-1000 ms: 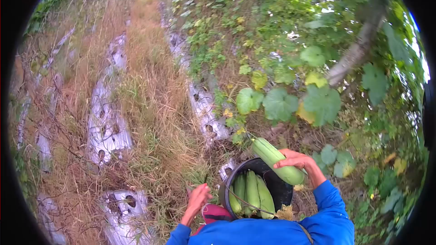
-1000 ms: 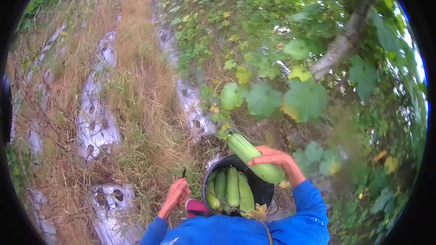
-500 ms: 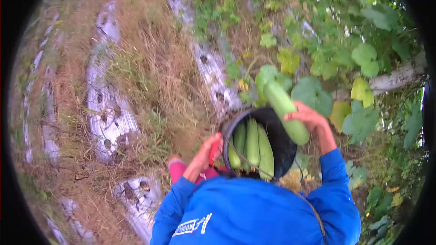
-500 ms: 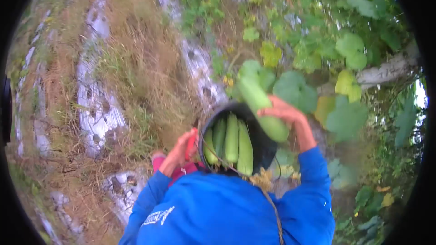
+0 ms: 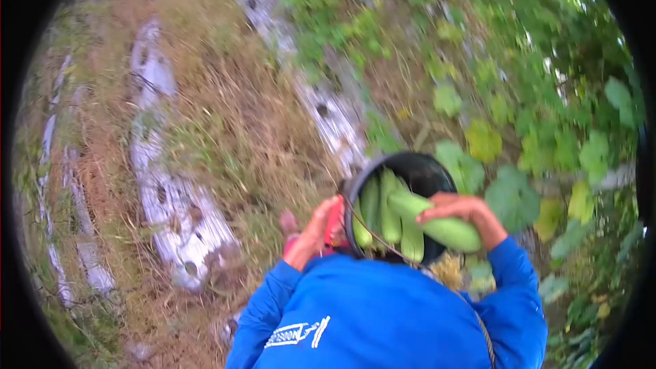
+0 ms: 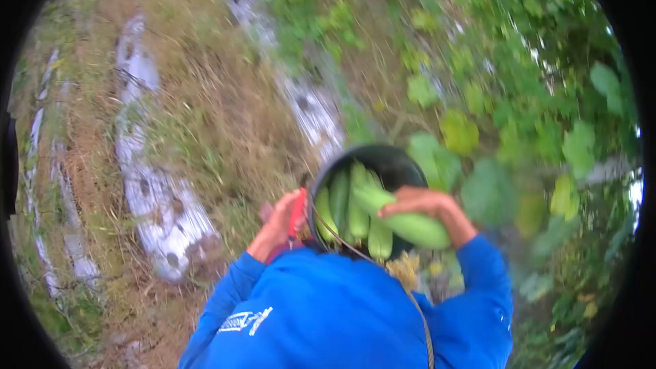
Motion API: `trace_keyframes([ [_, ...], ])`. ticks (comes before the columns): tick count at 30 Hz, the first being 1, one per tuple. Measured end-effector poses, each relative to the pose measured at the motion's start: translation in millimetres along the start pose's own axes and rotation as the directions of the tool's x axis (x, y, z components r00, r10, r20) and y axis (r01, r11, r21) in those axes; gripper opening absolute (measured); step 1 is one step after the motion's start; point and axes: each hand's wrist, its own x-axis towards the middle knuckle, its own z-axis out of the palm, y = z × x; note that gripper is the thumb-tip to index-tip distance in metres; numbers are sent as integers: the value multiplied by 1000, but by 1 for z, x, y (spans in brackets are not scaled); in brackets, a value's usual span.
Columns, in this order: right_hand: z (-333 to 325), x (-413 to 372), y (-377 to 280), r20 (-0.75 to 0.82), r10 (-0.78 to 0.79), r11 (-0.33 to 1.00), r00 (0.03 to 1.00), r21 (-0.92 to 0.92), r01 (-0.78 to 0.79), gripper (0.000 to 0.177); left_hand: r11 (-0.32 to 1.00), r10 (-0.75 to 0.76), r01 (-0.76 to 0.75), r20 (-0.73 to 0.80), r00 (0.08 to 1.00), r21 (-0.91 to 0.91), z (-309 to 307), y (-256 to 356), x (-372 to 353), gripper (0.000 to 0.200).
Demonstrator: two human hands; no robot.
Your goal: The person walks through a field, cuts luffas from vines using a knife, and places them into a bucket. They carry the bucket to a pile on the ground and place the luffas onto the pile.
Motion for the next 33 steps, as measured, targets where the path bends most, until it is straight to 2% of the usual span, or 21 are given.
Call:
trace_keyframes([
  [1,0,19,-23,-53,99,995,994,-28,-101,61,999,26,-26,13,1000,-20,-6,18,11,40],
  [3,-12,81,-27,5,-136,989,991,52,135,68,997,-28,25,39,999,71,-22,54,32,44],
  [5,-21,78,-96,-76,-64,995,995,-81,58,51,1000,-21,19,108,994,17,-38,82,62,45],
  [7,-39,159,-78,-145,-10,1000,989,25,14,52,1000,8,-9,113,994,6,-42,119,71,45],
  [8,-35,146,-139,-152,101,994,983,-30,-107,55,1000,-6,4,109,994,20,-46,140,76,45],
  [9,-52,186,-122,-59,6,1000,998,13,-5,60,1000,10,-9,121,993,-10,-48,154,82,45],
  [11,-46,192,-181,-149,194,977,970,116,-177,59,999,49,-47,149,988,-16,-58,181,92,46],
  [12,-54,198,-198,-139,166,982,976,115,-151,59,998,59,-59,129,990,2,-59,207,92,46],
  [14,-70,221,-214,-160,-201,944,966,233,235,62,989,147,-148,124,981,2,-69,236,101,46],
  [15,-80,223,-236,-156,-126,986,980,85,140,66,987,163,-162,75,984,-18,-73,250,105,46],
  [17,-104,263,-243,-55,-247,966,967,-94,241,71,983,181,-175,112,977,-61,-93,271,122,46],
  [18,-107,248,-290,-35,-134,958,990,-262,120,67,985,140,-129,98,985,-118,-103,283,135,38],
  [19,-122,249,-317,-12,-156,951,988,-273,147,67,982,159,-150,71,985,-115,-107,305,145,38],
  [21,-148,279,-357,-48,46,948,998,-314,-59,58,991,116,-116,-2,993,-70,-128,333,176,46],
  [22,-184,315,-335,137,-178,984,974,-9,181,50,992,102,-102,-2,995,-69,-132,356,181,46],
  [23,-201,329,-350,71,-200,969,977,-132,208,47,990,107,-110,-35,994,-92,-140,363,189,46],
  [25,-262,402,-349,6,-320,895,947,-325,305,50,996,-12,11,-10,1000,-93,-153,414,234,39],
  [27,-286,395,-418,-167,-102,929,981,-370,33,50,998,-8,9,16,1000,-69,-163,452,268,39],
  [29,-330,393,-446,-7,-416,864,910,-317,392,51,997,49,-43,106,993,-64,-178,480,313,44],
  [31,-362,417,-481,2,-488,807,873,-380,452,48,993,113,-115,48,992,36,-179,526,318,52],
  [33,-378,440,-520,-109,-223,952,969,-240,192,46,977,203,-206,47,978,54,-198,546,334,54],
])
